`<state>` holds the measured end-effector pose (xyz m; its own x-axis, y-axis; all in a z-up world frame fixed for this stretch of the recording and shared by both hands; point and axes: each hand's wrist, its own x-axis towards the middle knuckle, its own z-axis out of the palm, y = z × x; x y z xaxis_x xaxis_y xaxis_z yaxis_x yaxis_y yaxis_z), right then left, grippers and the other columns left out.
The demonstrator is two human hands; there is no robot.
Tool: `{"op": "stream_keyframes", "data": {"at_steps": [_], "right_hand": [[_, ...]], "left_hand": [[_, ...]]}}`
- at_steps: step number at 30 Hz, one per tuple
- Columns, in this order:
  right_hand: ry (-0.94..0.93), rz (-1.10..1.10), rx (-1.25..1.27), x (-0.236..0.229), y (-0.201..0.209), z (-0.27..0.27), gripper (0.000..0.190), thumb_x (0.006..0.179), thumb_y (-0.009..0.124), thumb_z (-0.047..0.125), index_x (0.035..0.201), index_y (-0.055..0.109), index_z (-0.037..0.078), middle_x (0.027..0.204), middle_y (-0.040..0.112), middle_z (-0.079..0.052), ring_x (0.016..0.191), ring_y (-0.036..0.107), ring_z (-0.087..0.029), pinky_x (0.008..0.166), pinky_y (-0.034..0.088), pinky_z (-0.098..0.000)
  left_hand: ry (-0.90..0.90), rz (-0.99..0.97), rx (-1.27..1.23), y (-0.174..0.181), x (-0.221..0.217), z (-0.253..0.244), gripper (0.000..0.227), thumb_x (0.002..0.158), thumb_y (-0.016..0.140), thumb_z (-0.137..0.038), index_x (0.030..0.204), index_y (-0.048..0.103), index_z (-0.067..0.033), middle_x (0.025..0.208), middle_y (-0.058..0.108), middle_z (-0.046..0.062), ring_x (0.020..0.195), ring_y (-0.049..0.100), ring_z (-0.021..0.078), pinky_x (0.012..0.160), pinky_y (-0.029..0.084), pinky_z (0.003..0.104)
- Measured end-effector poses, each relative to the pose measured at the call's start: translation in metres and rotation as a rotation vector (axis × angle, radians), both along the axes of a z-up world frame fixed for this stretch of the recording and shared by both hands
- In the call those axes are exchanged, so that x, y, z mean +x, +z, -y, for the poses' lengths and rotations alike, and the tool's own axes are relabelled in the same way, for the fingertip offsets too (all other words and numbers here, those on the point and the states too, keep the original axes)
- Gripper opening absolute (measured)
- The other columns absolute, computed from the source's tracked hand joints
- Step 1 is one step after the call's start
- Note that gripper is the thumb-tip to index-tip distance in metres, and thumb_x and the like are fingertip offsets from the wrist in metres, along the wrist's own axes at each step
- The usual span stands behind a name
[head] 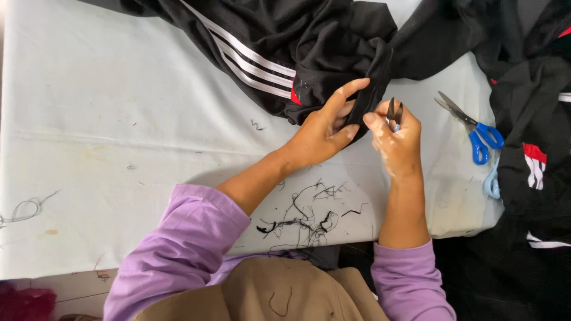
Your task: The person uses a seam ripper to cut stitches on the cuff of a black track pant. They then use blue-handled scissors to trim the fabric and remove loose threads from the pant leg.
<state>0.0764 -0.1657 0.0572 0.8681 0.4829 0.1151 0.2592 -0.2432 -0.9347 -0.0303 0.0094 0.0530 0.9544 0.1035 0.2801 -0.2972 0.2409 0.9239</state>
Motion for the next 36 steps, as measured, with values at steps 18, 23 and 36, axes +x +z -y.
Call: {"op": "stream_keyframes", "data": {"at_steps": [18, 23, 36], "right_hand": [[-0.028, -0.293, 0.395, -0.012, 0.040, -0.006, 0.039, 0.105, 0.056, 0.036, 0.136, 0.055, 0.012, 0.106, 0.074, -0.014, 0.038, 0.032, -0.001, 0.046, 0.046, -0.0234], [0.000, -0.329, 0.354, -0.010, 0.013, -0.012, 0.039, 0.105, 0.057, 0.035, 0.123, 0.063, 0.002, 0.084, 0.070, -0.021, 0.033, 0.028, -0.003, 0.039, 0.045, -0.0281], [0.100, 0.319, 0.138, -0.014, 0.029, -0.061, 0.065, 0.098, 0.073, 0.007, 0.156, 0.045, 0.007, 0.094, 0.067, -0.015, 0.052, 0.053, -0.010, 0.055, 0.051, -0.0230]], "left_hand": [[0.167, -0.119, -0.731, -0.022, 0.027, -0.028, 0.017, 0.098, 0.068, -0.024, 0.105, 0.062, -0.0099, 0.086, 0.071, -0.001, 0.080, 0.070, 0.0090, 0.069, 0.056, 0.021], [0.132, -0.037, -1.134, 0.002, 0.014, -0.066, 0.021, 0.101, 0.065, -0.024, 0.108, 0.069, -0.0047, 0.103, 0.076, 0.014, 0.094, 0.076, 0.0243, 0.081, 0.064, 0.032], [-0.009, 0.012, -1.223, -0.025, 0.028, -0.070, 0.030, 0.103, 0.058, -0.024, 0.125, 0.065, -0.0038, 0.120, 0.072, 0.014, 0.111, 0.072, 0.0269, 0.096, 0.062, 0.034]]}}
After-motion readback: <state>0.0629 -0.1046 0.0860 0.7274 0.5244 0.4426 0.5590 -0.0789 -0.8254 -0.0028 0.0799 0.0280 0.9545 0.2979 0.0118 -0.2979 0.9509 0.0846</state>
